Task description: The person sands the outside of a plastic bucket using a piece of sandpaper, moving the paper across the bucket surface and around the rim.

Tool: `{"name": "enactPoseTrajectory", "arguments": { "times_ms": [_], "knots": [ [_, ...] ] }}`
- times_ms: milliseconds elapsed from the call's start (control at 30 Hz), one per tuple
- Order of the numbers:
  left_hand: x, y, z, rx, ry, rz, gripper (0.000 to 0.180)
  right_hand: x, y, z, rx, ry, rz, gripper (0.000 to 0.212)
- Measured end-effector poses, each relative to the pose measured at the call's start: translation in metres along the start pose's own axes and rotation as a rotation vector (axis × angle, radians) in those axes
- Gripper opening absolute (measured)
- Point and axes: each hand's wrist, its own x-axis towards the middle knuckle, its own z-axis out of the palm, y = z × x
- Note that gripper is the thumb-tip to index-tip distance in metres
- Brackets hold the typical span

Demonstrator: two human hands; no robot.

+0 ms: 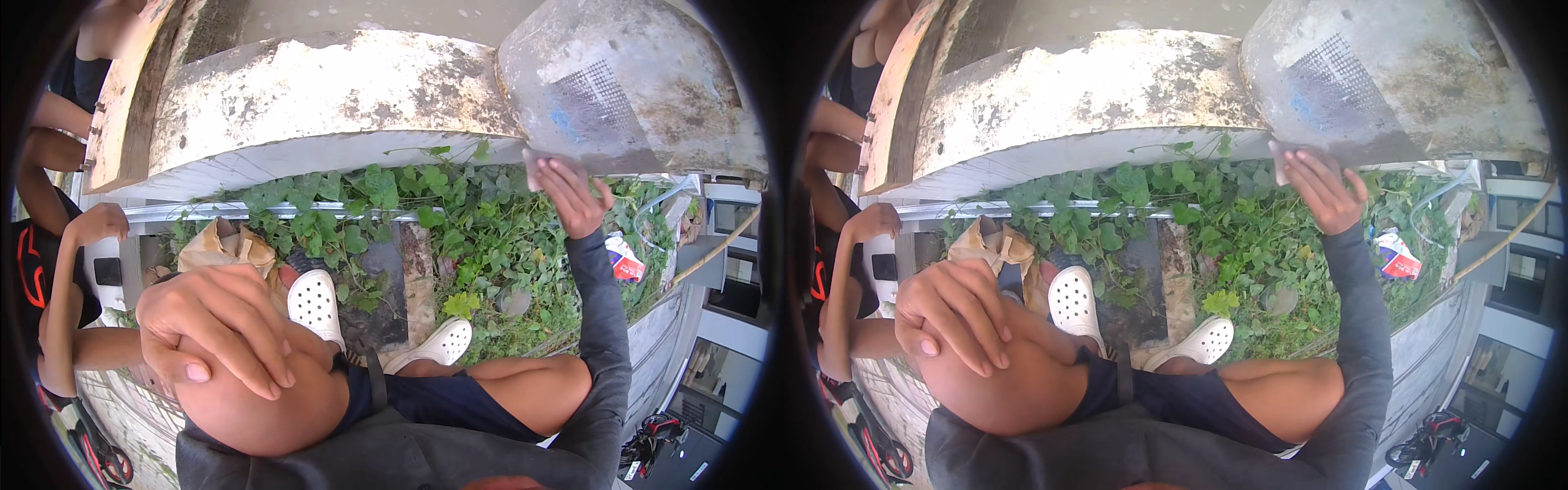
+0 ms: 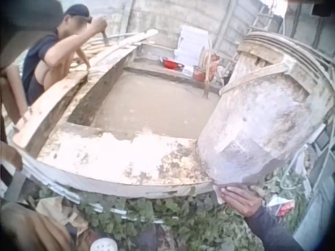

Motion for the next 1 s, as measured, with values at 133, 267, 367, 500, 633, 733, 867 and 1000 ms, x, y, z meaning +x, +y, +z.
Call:
{"name": "enactPoseTrajectory", "arguments": {
  "times_ms": [133,267,367,500,633,733,867,1000],
  "knots": [
    [0.007,-0.005,-0.005,0.017,0.004,-0.017,0.043,-0.005,-0.021,-0.009,0.053,-0.076,-0.126,0.021],
    [0.002,0.002,0.008,0.055,0.065,-0.007,0.042,0.046,-0.013,-0.046,-0.064,0.07,0.083,0.019],
    [-0.001,0.004,0.007,0.076,0.062,-0.007,0.04,0.019,-0.003,-0.016,-0.007,0.003,0.043,0.019],
    [0.007,-0.016,0.0,-0.016,0.066,-0.007,0.041,-0.03,-0.018,0.009,0.016,-0.143,-0.141,0.022],
    [0.0,0.001,0.006,0.023,0.067,-0.036,0.04,0.024,-0.018,-0.035,0.01,0.006,-0.018,0.027],
    [-0.002,0.005,0.003,0.085,0.039,-0.028,0.04,0.047,-0.006,-0.065,-0.038,-0.026,0.059,0.03],
    [0.0,-0.001,0.002,0.05,0.048,-0.02,0.041,0.047,0.0,-0.089,-0.064,-0.101,0.006,0.033],
    [0.003,-0.007,-0.004,0.028,0.013,-0.024,0.042,0.043,-0.004,-0.094,-0.1,0.034,0.048,0.021]
  ]
}}
